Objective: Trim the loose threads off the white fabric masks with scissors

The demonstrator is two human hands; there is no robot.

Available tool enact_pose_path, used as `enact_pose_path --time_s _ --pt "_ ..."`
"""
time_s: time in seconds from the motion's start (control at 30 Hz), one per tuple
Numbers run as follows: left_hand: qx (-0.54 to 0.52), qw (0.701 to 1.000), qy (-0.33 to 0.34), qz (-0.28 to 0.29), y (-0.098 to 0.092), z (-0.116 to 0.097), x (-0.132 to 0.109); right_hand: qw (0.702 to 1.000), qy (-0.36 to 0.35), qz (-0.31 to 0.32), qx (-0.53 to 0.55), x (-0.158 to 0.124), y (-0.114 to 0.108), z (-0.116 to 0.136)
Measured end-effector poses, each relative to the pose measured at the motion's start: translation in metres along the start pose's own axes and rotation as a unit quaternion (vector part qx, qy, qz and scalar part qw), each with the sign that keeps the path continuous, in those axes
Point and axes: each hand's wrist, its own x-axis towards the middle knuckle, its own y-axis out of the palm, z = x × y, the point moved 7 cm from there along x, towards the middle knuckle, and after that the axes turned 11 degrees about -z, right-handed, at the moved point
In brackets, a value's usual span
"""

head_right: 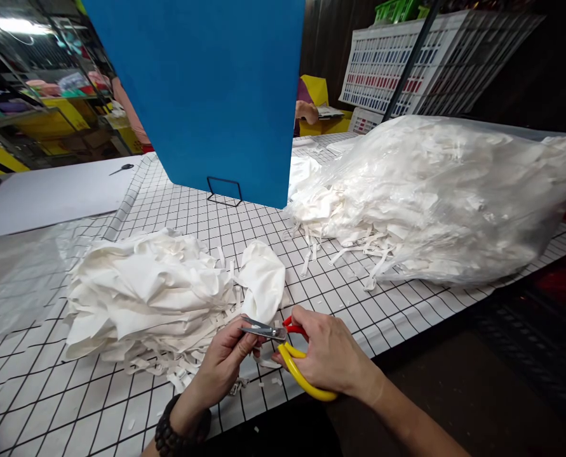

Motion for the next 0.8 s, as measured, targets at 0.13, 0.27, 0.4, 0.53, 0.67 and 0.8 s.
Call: enact_pose_path --time_s 0.13,0.27,0.4,0.53,0.67,0.8 --pt "0.015 1.000 0.018 0.011 -0.002 -0.005 0.001 1.000 0.001 0.015 0.008 0.000 0.004 0.000" --pt "0.024 0.999 0.022 0.019 -0.002 -0.007 0.002 1.000 0.004 0.029 0.012 0.000 0.010 -0.002" --pt "0.013 0.999 0.013 0.027 -0.001 -0.006 0.002 1.000 0.007 0.028 0.013 0.000 0.012 -0.005" --pt "-0.008 1.000 -0.003 0.025 -0.001 -0.002 0.002 1.000 0.010 0.018 0.007 0.000 0.013 -0.008" --pt "-0.043 0.999 -0.018 0.017 0.001 0.002 0.002 0.997 0.028 0.020 0.067 -0.002 0.015 -0.015" --pt "-0.027 0.999 0.010 -0.024 -0.013 -0.009 0.011 0.969 0.106 0.019 0.222 0.002 0.014 -0.047"
